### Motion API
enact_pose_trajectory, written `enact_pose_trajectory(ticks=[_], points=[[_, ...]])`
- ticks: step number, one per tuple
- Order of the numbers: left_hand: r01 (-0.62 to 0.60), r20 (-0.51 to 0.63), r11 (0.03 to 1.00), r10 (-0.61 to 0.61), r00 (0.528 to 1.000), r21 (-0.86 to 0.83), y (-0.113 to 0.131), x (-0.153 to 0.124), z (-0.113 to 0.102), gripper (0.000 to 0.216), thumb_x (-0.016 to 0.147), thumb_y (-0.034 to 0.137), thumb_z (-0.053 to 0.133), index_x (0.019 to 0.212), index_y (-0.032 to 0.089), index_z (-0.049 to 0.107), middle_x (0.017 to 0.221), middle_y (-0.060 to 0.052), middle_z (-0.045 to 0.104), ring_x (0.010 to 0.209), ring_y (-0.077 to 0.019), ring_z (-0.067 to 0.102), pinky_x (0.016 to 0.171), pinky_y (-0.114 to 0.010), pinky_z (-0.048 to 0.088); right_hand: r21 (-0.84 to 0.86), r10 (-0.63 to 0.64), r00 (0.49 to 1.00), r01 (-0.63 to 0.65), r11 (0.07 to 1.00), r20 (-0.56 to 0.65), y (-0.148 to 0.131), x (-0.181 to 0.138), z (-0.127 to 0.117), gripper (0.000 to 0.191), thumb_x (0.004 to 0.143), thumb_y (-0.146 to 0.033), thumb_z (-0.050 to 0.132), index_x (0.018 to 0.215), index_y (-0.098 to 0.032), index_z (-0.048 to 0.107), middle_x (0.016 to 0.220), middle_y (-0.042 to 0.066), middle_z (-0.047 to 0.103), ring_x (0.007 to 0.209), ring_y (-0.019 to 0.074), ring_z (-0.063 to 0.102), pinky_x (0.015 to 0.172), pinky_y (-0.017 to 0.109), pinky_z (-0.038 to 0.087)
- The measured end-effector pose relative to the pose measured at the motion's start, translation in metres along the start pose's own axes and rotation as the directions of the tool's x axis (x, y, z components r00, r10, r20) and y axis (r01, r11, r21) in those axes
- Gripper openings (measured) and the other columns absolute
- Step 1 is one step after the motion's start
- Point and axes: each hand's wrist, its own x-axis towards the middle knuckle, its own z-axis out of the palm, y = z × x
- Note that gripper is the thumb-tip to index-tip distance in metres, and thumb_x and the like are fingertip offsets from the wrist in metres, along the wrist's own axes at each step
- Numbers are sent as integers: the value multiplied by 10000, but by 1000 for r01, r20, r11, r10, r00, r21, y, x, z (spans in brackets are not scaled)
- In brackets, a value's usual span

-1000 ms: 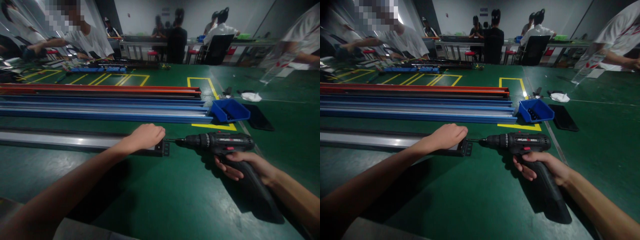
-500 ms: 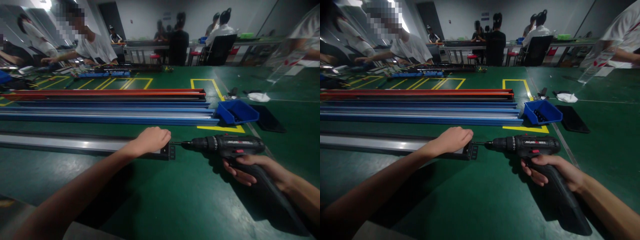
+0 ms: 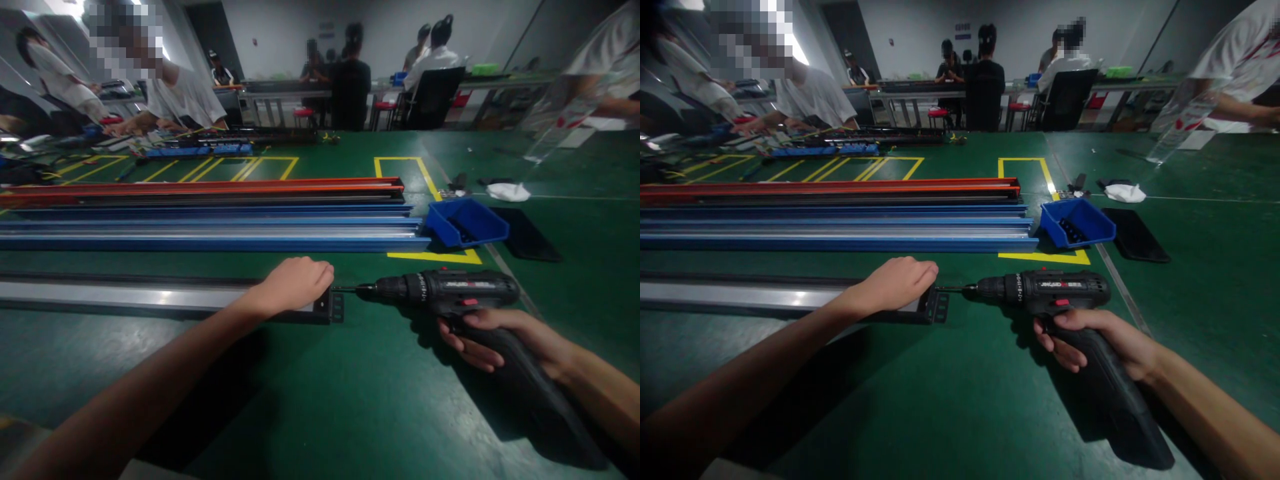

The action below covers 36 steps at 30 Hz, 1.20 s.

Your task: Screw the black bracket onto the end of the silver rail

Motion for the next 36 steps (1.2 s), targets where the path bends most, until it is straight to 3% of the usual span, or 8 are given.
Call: enact_pose_trajectory(ticks=[8,23,36], points=[[-7,2,1000,7,1000,17,0,1,1,425,1103,232,318,1135,144,732,999,-143,803,892,-309,775,688,-368,540,24,11,1000,-11,1000,23,-1,0,1,304,973,-306,732,1131,-64,823,939,130,749,559,62,587,601,202,549],[-13,14,1000,13,1000,-9,1,0,-2,453,1104,245,295,1120,145,736,1012,-145,801,873,-305,763,694,-377,546,-14,9,999,-9,1000,-51,-6,0,10,298,935,-326,781,1088,-74,826,903,126,759,529,68,564,571,210,543],[38,25,999,-37,999,-28,2,0,-4,434,1107,273,309,1107,174,731,983,-130,806,879,-313,768,691,-369,527,39,-13,1000,14,999,-5,-6,1,11,286,964,-277,739,1112,-48,826,912,139,765,530,71,596,580,203,581]])
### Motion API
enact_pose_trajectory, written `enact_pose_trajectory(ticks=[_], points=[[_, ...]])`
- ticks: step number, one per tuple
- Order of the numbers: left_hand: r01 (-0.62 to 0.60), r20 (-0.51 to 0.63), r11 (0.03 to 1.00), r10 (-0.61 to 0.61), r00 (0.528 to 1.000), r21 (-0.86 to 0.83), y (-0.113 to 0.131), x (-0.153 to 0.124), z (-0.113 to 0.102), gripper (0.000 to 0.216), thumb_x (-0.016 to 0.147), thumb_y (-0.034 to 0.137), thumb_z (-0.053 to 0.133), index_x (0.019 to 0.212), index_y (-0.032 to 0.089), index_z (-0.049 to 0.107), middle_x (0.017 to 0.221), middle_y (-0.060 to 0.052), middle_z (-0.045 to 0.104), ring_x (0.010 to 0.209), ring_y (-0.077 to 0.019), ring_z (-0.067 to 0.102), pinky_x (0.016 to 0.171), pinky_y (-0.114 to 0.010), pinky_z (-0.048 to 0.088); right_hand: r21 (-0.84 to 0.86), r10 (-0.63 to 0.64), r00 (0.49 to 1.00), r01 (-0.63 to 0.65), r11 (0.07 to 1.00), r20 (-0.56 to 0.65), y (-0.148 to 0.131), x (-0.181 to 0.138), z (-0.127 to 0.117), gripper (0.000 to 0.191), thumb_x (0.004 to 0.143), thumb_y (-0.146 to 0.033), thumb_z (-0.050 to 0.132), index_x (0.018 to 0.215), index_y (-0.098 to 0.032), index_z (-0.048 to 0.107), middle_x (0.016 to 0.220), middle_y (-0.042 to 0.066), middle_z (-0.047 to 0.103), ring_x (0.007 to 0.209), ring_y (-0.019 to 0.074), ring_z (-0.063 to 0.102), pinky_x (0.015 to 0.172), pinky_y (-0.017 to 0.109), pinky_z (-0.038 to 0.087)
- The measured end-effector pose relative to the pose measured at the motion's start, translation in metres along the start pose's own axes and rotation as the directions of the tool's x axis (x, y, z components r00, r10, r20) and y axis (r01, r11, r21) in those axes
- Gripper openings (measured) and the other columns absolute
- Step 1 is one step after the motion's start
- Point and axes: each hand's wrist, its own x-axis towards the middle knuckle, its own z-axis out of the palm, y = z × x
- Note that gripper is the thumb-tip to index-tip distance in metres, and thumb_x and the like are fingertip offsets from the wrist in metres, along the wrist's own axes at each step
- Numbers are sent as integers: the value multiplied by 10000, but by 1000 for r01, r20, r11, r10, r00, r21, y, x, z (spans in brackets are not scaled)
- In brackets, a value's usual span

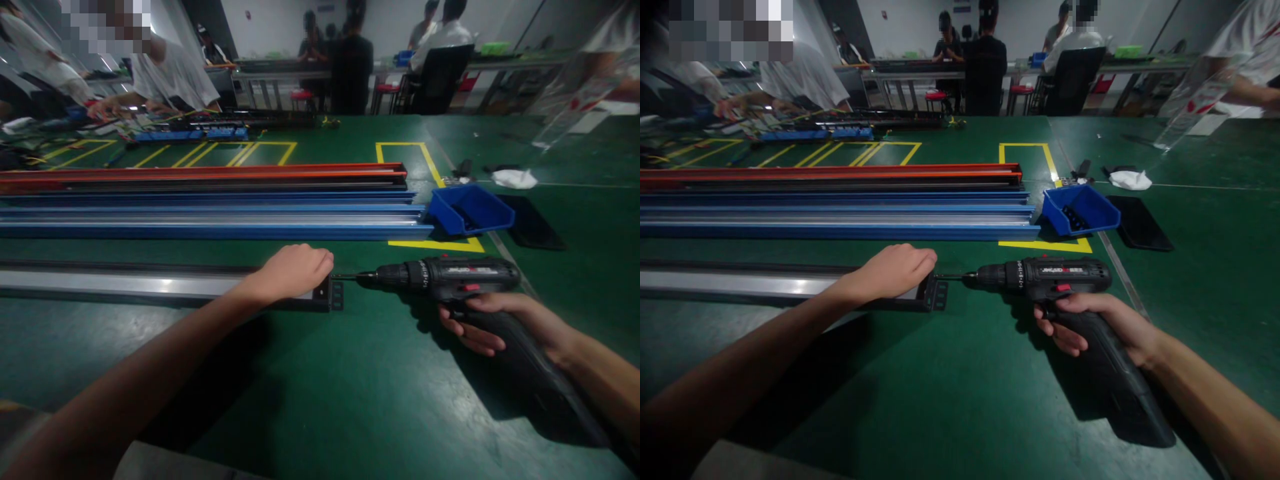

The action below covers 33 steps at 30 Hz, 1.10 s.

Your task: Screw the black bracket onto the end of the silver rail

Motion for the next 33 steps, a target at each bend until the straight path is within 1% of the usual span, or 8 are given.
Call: enact_pose_trajectory(ticks=[3,9,13,16,22,27,33], points=[[5,-4,1000,-5,1000,4,0,0,0,446,1106,266,298,1104,173,734,987,-133,807,881,-327,771,674,-376,519,0,6,1000,-6,1000,-2,0,0,0,285,963,-276,738,1108,-47,827,911,143,762,529,76,594,575,208,580],[-20,0,1000,20,1000,10,-1,0,0,434,1104,269,315,1100,165,737,994,-132,806,883,-308,771,678,-358,510,7,2,1000,-2,1000,-23,1,1,-2,293,959,-289,739,1109,-52,826,908,146,757,516,75,574,570,208,577],[-11,-1,1000,11,1000,-4,-1,0,0,440,1108,270,308,1101,168,737,991,-132,805,882,-311,768,679,-361,512,9,1,1000,-1,1000,-31,1,1,-1,287,950,-285,745,1101,-57,832,899,146,760,509,82,580,564,211,582],[-2,2,1000,2,1000,-3,-1,1,0,435,1111,274,314,1108,170,736,980,-130,804,886,-304,768,692,-354,517,-1,-2,1000,2,1000,-22,0,1,0,289,943,-287,759,1095,-54,834,900,147,763,512,80,584,566,211,590],[-27,5,999,26,1000,20,-1,0,0,420,1109,254,322,1106,166,733,1018,-129,805,894,-293,767,699,-344,516,4,-2,1000,2,1000,-17,-2,-1,3,287,950,-282,759,1090,-42,830,899,145,760,522,74,592,572,204,591],[-13,2,1000,13,1000,20,-1,0,0,416,1105,263,326,1110,165,731,995,-131,804,896,-299,766,708,-353,524,2,-4,1000,4,1000,-21,1,-1,-2,297,951,-291,747,1099,-46,825,900,145,755,513,76,582,566,207,583],[7,19,1000,-7,1000,-22,1,0,-2,452,1110,278,295,1121,165,733,1011,-139,803,896,-314,765,700,-371,532,-9,-8,999,8,1000,-35,4,1,-8,291,958,-299,722,1100,-63,816,907,145,749,504,88,579,545,212,567]])
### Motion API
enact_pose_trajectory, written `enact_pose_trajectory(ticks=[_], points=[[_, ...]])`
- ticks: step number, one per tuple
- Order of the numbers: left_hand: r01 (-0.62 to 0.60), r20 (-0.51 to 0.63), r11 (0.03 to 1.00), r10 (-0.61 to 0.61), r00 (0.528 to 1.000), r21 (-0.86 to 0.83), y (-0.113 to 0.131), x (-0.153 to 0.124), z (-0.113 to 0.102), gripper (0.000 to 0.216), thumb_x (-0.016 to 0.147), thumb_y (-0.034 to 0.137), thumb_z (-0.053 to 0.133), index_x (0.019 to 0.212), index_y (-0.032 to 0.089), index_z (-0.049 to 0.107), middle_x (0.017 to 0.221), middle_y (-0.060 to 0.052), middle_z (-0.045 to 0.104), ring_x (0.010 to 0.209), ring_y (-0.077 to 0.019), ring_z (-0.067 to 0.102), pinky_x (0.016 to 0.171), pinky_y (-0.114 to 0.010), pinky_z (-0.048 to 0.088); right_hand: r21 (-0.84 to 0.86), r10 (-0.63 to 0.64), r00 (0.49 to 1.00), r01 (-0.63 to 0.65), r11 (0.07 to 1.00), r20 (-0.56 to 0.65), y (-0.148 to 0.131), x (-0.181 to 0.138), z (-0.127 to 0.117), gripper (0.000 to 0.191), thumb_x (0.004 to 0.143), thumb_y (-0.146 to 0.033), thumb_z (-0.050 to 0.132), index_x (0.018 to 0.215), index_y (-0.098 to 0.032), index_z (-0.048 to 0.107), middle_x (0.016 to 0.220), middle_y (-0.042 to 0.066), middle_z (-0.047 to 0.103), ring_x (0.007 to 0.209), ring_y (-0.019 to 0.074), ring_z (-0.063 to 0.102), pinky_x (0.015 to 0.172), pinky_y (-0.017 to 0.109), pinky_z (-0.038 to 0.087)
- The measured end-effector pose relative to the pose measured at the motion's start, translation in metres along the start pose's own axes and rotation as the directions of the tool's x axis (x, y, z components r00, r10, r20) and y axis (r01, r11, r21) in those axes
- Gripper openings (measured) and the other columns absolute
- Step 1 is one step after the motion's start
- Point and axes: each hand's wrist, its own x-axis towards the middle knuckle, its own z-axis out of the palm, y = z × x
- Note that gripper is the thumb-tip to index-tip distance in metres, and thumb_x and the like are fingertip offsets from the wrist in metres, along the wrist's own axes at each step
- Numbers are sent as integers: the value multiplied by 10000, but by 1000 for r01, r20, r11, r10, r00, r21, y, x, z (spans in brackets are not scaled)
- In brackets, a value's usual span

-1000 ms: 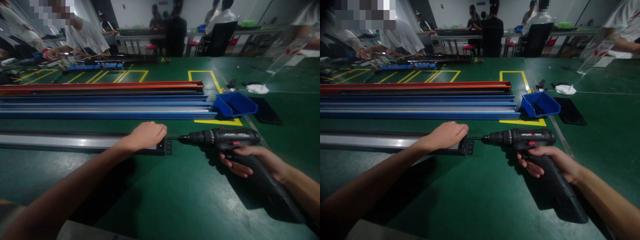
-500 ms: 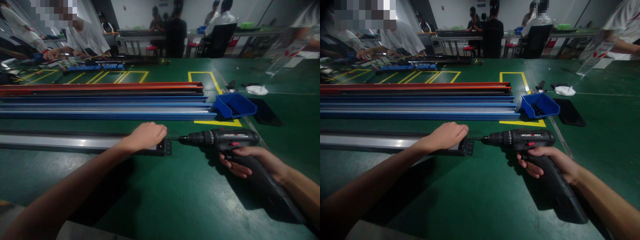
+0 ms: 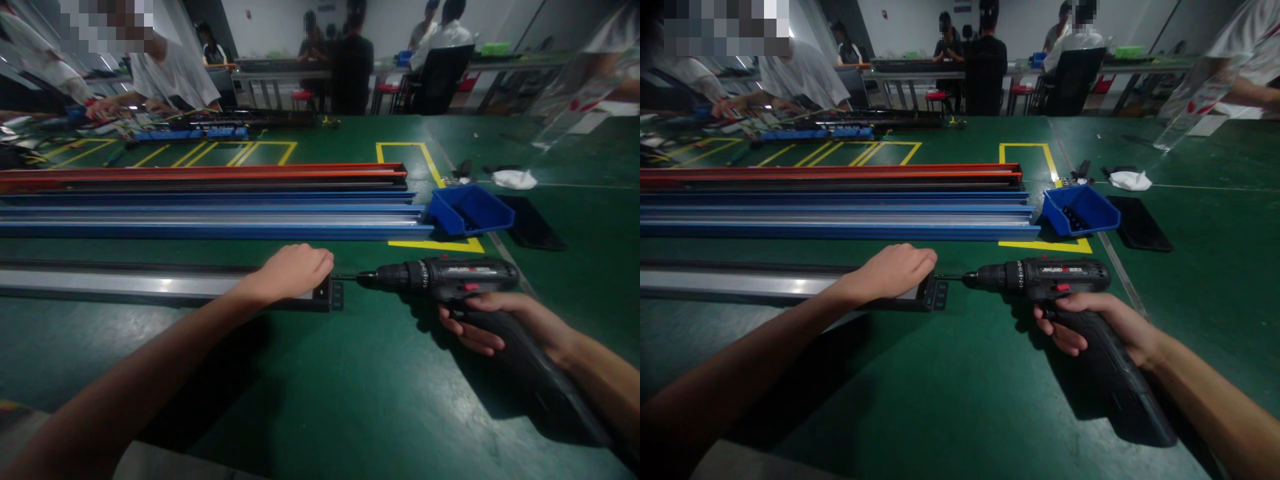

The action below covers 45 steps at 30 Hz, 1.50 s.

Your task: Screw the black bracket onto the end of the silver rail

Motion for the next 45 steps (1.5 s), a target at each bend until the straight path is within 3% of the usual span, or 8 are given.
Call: enact_pose_trajectory(ticks=[22,35,45], points=[[36,11,999,-36,999,-14,-1,0,2,517,1096,322,258,1134,187,757,1007,-120,803,862,-289,747,762,-361,516,-47,21,999,-23,999,-44,-10,-1,17,283,895,-304,765,1057,-88,851,865,114,764,485,74,540,547,218,571],[100,41,995,-99,994,-22,1,1,-1,536,1080,364,253,1120,214,766,974,-112,806,834,-301,744,711,-354,474,-27,30,998,-31,999,-51,-8,-3,11,296,942,-294,691,1109,-95,833,900,131,762,498,84,544,567,234,591],[67,25,998,-66,997,-9,-2,2,1,550,1089,367,240,1106,202,764,911,-106,791,791,-275,726,648,-339,418,-24,47,997,-49,999,-68,-11,-4,14,295,940,-292,702,1108,-90,836,904,133,760,514,89,569,580,237,592]])
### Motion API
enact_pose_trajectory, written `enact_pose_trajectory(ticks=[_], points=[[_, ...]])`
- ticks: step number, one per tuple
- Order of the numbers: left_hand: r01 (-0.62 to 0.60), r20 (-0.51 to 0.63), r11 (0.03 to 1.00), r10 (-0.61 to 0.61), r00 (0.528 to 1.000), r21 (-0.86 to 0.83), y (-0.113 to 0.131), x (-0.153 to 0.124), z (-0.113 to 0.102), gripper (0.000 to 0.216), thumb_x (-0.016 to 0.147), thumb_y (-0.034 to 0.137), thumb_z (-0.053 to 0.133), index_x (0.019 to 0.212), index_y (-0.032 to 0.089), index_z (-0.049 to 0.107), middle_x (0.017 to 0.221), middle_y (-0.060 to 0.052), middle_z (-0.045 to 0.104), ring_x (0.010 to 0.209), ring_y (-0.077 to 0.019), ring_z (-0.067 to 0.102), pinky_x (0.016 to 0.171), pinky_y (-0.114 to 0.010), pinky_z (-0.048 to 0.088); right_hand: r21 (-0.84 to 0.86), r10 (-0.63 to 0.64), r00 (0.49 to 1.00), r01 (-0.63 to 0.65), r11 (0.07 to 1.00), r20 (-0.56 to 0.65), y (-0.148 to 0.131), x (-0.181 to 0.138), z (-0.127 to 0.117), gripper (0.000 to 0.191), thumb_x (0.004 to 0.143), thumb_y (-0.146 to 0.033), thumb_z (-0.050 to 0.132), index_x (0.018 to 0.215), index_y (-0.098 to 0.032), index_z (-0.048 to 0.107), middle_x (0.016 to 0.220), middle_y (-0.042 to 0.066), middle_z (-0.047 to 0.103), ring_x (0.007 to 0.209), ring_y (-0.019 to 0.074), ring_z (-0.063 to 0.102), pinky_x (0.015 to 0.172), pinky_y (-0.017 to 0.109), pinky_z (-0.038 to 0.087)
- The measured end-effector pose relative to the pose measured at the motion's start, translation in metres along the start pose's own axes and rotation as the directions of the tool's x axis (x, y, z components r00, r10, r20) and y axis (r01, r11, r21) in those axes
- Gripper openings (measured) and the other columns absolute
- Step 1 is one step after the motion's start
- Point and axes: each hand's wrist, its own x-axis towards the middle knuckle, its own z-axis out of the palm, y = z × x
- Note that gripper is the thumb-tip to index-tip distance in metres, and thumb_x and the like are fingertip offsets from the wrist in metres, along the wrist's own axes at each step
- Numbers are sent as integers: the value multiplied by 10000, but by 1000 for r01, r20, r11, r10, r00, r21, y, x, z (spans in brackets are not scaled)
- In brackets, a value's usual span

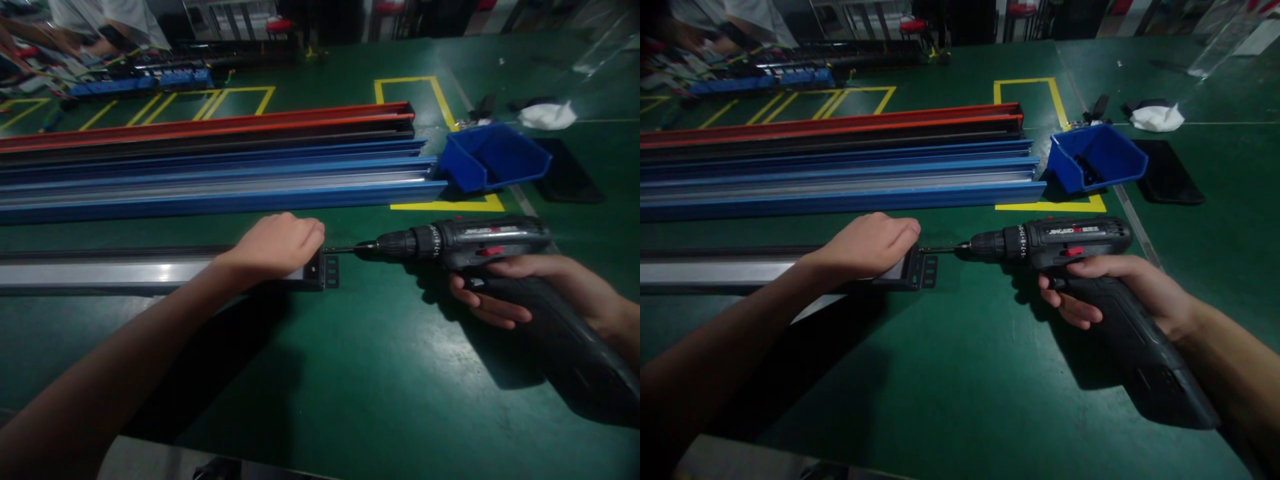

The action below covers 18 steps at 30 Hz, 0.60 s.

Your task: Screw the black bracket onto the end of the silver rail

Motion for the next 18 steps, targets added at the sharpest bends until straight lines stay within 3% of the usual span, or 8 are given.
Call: enact_pose_trajectory(ticks=[18], points=[[-28,-4,999,28,1000,39,-4,0,6,512,1097,344,279,1218,199,754,986,-116,804,902,-307,765,709,-354,486,-59,-22,999,19,998,-44,4,1,-5,289,917,-350,713,1086,-153,841,872,115,755,473,115,515,517,281,594]])
